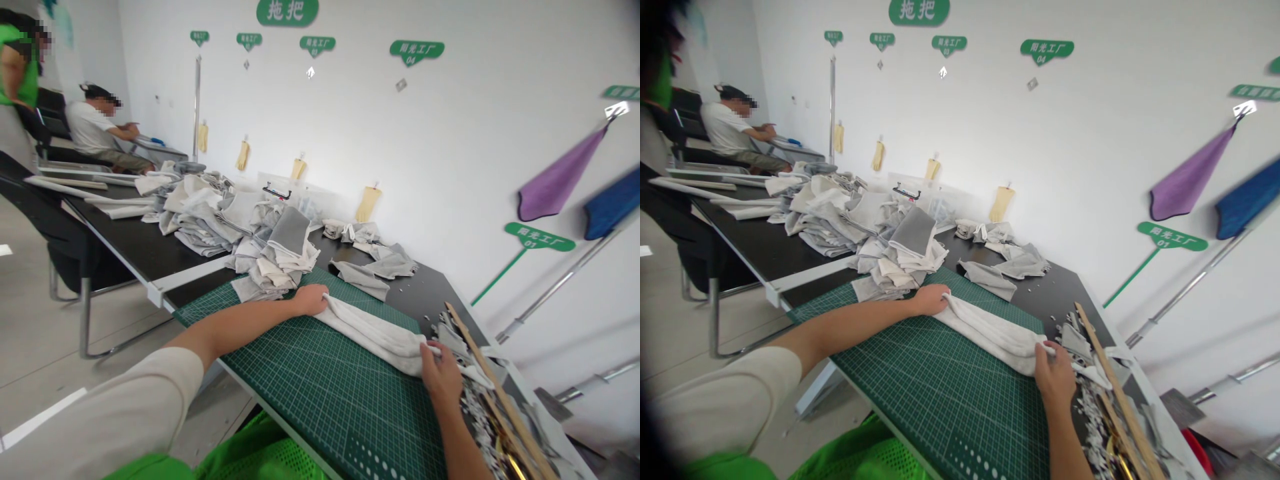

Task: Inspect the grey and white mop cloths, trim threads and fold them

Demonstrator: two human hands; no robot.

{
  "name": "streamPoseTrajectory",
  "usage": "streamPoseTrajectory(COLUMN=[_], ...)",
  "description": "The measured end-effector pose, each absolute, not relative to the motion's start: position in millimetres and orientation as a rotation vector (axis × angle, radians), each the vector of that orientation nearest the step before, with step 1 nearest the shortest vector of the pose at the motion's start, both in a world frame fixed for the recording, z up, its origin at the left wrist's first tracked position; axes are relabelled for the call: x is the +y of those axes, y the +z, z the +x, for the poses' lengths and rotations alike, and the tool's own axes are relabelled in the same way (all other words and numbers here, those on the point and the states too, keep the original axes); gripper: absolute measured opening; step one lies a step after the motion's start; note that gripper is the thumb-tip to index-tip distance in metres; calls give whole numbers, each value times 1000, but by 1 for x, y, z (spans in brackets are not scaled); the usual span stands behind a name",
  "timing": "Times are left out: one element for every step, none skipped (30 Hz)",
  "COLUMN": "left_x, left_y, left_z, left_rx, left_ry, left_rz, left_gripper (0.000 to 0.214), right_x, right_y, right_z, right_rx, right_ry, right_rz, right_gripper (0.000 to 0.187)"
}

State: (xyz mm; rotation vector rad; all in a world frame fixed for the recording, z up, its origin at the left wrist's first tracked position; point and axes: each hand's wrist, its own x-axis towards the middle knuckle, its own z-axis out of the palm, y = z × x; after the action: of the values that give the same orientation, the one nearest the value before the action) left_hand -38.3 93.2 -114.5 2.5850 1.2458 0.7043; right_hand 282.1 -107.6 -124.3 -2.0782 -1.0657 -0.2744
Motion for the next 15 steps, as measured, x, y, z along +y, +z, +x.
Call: streamPoseTrajectory(left_x=[93,93,92,92,93,93,93,94,94,94,95,95,95,95,95], left_y=[-115,-115,-115,-116,-116,-117,-118,-119,-120,-121,-122,-122,-122,-122,-122], left_z=[-38,-38,-37,-37,-37,-37,-36,-36,-36,-36,-35,-35,-34,-34,-34], left_rx=[1243,1240,1237,1235,1234,1236,1240,1246,1253,1259,1265,1270,1274,1278,1282], left_ry=[707,713,720,730,743,758,775,794,813,832,850,866,882,897,910], left_rz=[2586,2586,2586,2586,2584,2582,2578,2573,2569,2564,2560,2558,2556,2555,2554], left_gripper=[26,26,26,27,28,29,30,31,32,33,33,32,32,32,32], right_x=[-107,-105,-104,-102,-101,-101,-100,-100,-100,-101,-101,-101,-102,-102,-102], right_y=[-124,-124,-124,-125,-126,-126,-127,-128,-128,-129,-129,-129,-129,-129,-130], right_z=[280,279,278,278,278,279,280,282,283,284,285,286,286,287,287], right_rx=[-1079,-1088,-1096,-1104,-1113,-1121,-1127,-1129,-1127,-1123,-1118,-1114,-1114,-1117,-1124], right_ry=[-276,-279,-281,-280,-277,-271,-262,-253,-246,-243,-244,-246,-250,-254,-259], right_rz=[-2087,-2095,-2101,-2105,-2112,-2121,-2133,-2147,-2162,-2175,-2185,-2191,-2193,-2192,-2187], right_gripper=[48,49,49,48,47,46,45,45,45,46,46,47,47,47,47])
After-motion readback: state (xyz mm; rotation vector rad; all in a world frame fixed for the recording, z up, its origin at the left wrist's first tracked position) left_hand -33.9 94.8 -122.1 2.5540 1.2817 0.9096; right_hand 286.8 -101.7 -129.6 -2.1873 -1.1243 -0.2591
